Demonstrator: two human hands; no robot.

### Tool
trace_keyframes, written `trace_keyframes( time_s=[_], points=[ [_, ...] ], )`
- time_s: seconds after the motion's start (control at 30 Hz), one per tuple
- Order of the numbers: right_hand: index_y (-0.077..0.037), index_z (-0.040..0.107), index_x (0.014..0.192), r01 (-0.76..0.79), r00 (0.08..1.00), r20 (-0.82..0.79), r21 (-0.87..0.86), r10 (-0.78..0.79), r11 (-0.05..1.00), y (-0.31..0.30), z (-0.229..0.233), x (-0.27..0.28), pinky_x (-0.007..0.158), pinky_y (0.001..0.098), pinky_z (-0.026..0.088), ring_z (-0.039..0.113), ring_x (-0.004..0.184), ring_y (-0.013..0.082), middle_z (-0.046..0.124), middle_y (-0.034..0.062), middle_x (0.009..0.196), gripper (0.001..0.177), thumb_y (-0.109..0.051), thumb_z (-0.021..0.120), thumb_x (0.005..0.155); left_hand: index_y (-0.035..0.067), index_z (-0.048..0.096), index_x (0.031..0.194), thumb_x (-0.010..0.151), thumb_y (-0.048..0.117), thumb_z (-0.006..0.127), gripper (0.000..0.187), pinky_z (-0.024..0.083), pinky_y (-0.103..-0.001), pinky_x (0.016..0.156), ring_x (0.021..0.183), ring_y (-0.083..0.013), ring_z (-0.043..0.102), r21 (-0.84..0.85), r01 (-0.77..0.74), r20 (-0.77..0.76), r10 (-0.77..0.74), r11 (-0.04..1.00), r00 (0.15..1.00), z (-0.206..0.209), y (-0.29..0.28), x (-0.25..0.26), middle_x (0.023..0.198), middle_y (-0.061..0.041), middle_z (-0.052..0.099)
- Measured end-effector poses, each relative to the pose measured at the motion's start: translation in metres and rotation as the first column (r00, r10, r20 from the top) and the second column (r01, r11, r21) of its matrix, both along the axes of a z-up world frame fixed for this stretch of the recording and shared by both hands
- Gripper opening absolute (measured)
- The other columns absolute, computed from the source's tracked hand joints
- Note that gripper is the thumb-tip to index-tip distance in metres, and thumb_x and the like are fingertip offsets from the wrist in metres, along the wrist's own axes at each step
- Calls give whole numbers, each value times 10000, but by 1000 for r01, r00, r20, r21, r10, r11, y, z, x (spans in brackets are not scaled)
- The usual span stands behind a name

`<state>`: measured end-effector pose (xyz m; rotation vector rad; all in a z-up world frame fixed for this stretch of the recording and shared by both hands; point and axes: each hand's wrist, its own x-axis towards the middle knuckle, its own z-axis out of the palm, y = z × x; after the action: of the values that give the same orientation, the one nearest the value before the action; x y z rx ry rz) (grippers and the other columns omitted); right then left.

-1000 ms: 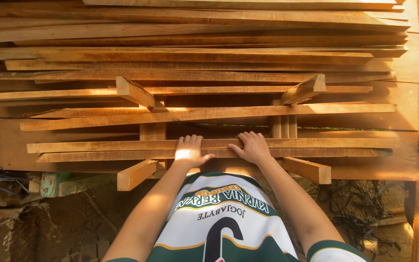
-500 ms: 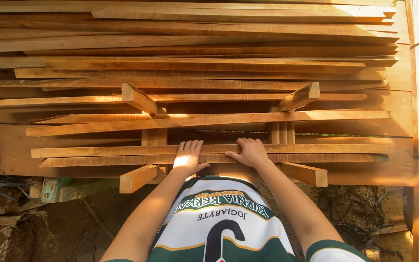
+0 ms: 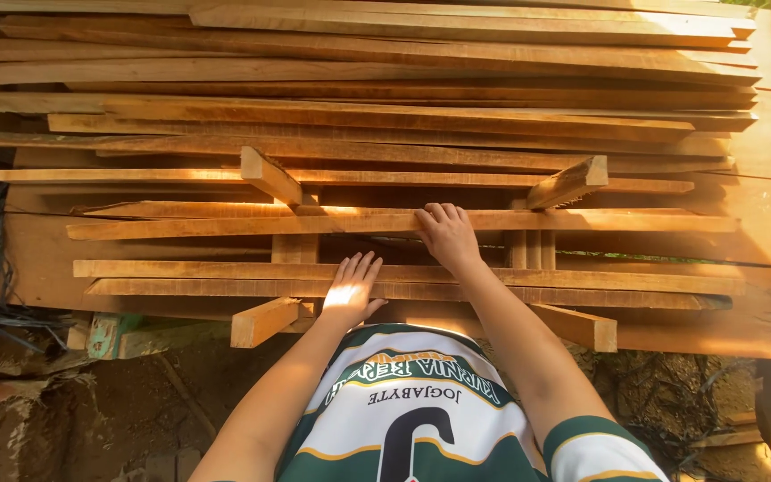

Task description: Organizing and sorting thin wooden planks onto a stack in a woodworking area.

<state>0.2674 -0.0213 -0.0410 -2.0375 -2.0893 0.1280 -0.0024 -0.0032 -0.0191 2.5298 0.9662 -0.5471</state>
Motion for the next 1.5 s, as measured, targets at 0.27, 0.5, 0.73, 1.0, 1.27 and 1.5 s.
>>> trace_keyframes(
  time_s=[0.27,0.5,0.73,1.0,1.27,1.5],
  points=[
    [-194,673,1239,-73,988,-138,-61,64,995,-46,16,-12,896,378,481,579,1131,228,616,-2,1174,406,-387,705,883,207,410,1550,803,535,752,885,221,-530,1241,1460,-289,359,414,-14,283,-114,910,952,-32,-15,-24,1557,-54,417],
    [-201,638,1326,-25,967,-249,-278,-47,960,-35,34,-8,992,405,460,645,1092,230,651,21,1133,436,-475,601,989,156,84,1656,685,707,810,1332,13,-568,1268,1576,-352,65,127,-22,-32,26,992,999,2,18,4,1726,-115,43],
    [-263,612,1336,10,973,-197,-493,-122,870,-26,46,-12,1050,393,387,612,1156,189,665,-10,1139,527,-640,396,1037,149,-19,1658,727,734,775,1356,-9,-595,1256,1579,-365,-17,39,-28,-179,35,999,983,14,22,9,1728,-109,-58],
    [-195,634,1261,-12,978,-163,-670,-132,742,-17,44,-20,984,440,461,658,1188,286,717,62,1203,679,-747,375,961,143,116,1631,621,661,856,1355,130,-555,1203,1453,-343,227,47,37,-182,-28,998,983,-4,27,16,1539,-129,293],
    [-169,629,1218,16,989,-92,-723,-120,691,-12,48,-21,940,444,524,692,1150,293,735,92,1165,796,-831,324,898,134,26,1631,691,580,861,1334,33,-575,1207,1485,-362,133,-33,-20,-268,10,999,963,-1,24,29,1593,-159,244],
    [-161,673,1152,25,978,-129,-705,-164,709,0,56,-22,956,443,488,681,1141,287,742,77,1119,794,-847,374,886,117,10,1627,696,564,874,1347,4,-598,1228,1523,-396,91,-17,-50,-263,43,999,964,-6,21,30,1629,-172,191]
  ],
)
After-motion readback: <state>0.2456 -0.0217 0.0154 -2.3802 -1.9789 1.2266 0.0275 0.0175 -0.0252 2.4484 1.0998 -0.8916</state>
